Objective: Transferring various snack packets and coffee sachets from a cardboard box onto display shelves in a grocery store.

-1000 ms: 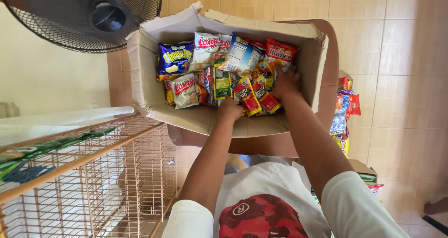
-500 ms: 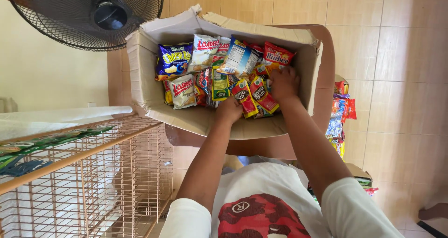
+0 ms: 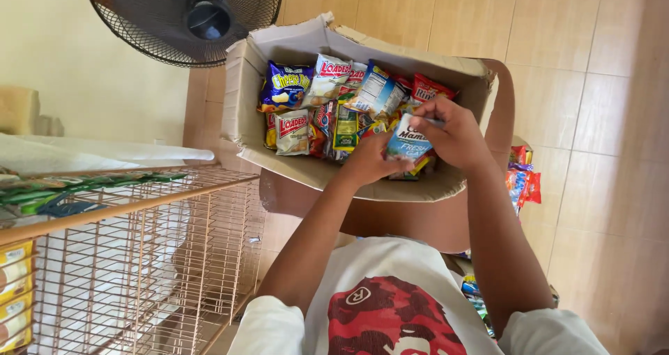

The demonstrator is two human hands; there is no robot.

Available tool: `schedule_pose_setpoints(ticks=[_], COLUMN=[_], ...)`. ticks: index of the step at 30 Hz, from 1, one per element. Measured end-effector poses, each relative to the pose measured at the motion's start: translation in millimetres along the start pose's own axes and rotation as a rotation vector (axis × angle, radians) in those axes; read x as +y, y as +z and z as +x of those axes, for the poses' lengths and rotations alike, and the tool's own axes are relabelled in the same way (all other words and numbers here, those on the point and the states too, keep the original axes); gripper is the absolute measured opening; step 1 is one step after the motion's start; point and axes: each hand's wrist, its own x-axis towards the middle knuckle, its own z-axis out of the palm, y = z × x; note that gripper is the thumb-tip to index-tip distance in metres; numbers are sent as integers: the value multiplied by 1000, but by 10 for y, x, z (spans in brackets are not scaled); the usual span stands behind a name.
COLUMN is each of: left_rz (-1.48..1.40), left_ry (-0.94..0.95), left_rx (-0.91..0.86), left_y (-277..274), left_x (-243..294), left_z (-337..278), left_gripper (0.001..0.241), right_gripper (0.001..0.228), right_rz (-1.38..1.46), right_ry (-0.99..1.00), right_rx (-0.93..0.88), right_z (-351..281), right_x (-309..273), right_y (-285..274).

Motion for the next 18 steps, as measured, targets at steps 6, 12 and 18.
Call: schedule_pose_setpoints(ticks=[6,12,18], left_rz=[-560,-583,-705], left_ry=[-68,-165,-79], left_rx=[26,181,438], left_y=[-64,-247,-354], left_x=[89,269,262], left_z=[-413,-888,-1373], left_gripper=[50,43,40], right_gripper=[13,39,71], right_rz=[551,1247,1239], right_ry=[34,199,244], right_rx=[27,-34,-554], right_z=[237,278,17], right_x=[179,-163,-382], right_y=[356,904,1515])
